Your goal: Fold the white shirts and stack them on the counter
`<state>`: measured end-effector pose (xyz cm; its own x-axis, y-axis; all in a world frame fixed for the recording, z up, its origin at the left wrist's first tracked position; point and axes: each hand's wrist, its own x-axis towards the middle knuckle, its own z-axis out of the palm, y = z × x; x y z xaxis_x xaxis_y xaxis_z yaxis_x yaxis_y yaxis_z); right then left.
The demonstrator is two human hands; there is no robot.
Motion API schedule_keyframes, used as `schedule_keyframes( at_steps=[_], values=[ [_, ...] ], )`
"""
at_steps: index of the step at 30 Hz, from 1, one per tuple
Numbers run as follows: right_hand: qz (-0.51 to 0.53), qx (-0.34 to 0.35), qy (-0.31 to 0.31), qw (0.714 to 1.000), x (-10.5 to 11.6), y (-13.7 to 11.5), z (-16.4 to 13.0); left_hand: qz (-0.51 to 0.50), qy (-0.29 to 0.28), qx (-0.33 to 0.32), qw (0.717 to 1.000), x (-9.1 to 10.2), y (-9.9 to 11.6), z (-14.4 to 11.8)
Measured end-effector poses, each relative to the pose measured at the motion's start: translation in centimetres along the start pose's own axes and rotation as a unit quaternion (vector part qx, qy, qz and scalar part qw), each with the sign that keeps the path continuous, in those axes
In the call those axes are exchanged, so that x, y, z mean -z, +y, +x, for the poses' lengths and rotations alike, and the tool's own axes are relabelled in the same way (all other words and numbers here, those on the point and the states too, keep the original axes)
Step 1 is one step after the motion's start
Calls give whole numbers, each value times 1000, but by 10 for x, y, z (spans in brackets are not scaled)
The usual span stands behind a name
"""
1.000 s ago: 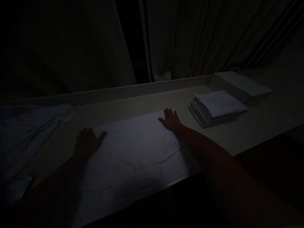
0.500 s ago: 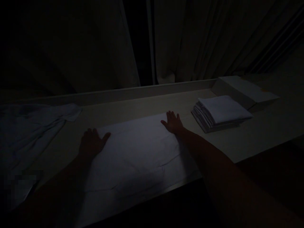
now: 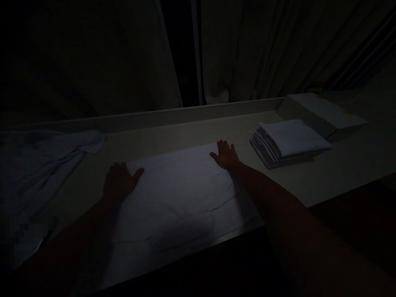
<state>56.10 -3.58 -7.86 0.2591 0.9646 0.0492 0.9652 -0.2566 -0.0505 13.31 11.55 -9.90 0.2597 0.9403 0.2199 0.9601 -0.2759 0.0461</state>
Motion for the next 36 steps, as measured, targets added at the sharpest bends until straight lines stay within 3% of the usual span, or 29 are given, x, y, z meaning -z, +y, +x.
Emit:
schedule_keyframes(
  at_steps=[36],
  values=[
    [12, -2, 6, 1000, 0, 2, -1, 9, -9, 2, 1000, -1, 0, 3]
  ],
)
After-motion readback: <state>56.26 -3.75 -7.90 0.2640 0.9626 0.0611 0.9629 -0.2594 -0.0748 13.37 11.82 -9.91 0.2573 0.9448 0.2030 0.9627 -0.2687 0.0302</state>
